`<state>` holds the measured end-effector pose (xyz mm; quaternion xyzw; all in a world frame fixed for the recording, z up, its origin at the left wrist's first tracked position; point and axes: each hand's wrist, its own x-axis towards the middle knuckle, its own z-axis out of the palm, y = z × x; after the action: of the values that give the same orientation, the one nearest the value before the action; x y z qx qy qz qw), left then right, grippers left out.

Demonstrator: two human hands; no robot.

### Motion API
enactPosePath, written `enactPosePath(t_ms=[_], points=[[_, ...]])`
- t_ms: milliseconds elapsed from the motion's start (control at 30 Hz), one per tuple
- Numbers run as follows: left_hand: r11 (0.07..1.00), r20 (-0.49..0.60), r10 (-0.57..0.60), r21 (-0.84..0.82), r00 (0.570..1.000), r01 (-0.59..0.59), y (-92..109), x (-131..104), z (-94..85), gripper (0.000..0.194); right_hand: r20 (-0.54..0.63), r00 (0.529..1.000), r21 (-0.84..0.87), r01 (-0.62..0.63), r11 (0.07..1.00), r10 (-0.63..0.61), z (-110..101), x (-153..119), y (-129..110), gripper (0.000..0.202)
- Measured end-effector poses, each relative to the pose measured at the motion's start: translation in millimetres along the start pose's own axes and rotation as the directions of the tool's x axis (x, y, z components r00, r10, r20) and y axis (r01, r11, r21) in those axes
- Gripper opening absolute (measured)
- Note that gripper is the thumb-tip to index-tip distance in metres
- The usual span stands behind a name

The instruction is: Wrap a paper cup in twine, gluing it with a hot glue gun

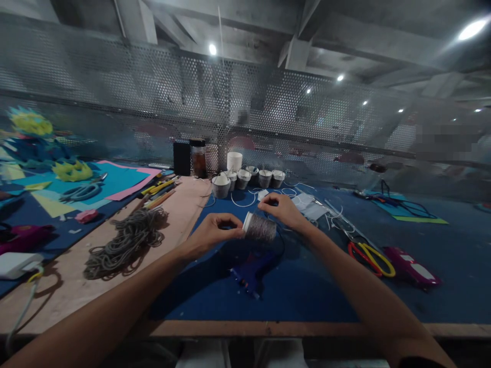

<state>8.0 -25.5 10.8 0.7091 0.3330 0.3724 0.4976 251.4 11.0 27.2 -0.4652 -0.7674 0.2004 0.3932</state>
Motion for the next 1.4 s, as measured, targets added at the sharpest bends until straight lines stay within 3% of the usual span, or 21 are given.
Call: enactPosePath(t_ms=[467,667,1100,1267,1400], points=[[0.999,0.054,0.038,0.02,0.998,-0.04,1,-3,2.0,0.02,-0.01,1.0,0.11,0.008,0.994,-0.007,5,-2,-12,0.02],[0.998,0.027,0.053,0.035,0.998,-0.054,-2,-1,1.1,0.023,0.108,0.992,0.083,-0.071,0.994,0.061,9,-2,-1,0.019],[1.0,0.027,0.027,-0.009,0.999,-0.027,-1,-1,-0.7,0.021,0.231,0.965,0.13,-0.155,0.979,0.122,1,-3,5,0.014],[0.998,-0.025,0.053,0.019,0.998,-0.052,-4,1,-1.7,0.02,0.234,0.969,0.075,-0.094,0.993,0.074,-4,-3,-2,0.035],[0.998,-0.084,0.062,0.006,0.994,-0.062,-4,2,-1.8,0.019,0.3,0.946,0.099,-0.157,0.983,0.121,-14,-14,-10,0.045]])
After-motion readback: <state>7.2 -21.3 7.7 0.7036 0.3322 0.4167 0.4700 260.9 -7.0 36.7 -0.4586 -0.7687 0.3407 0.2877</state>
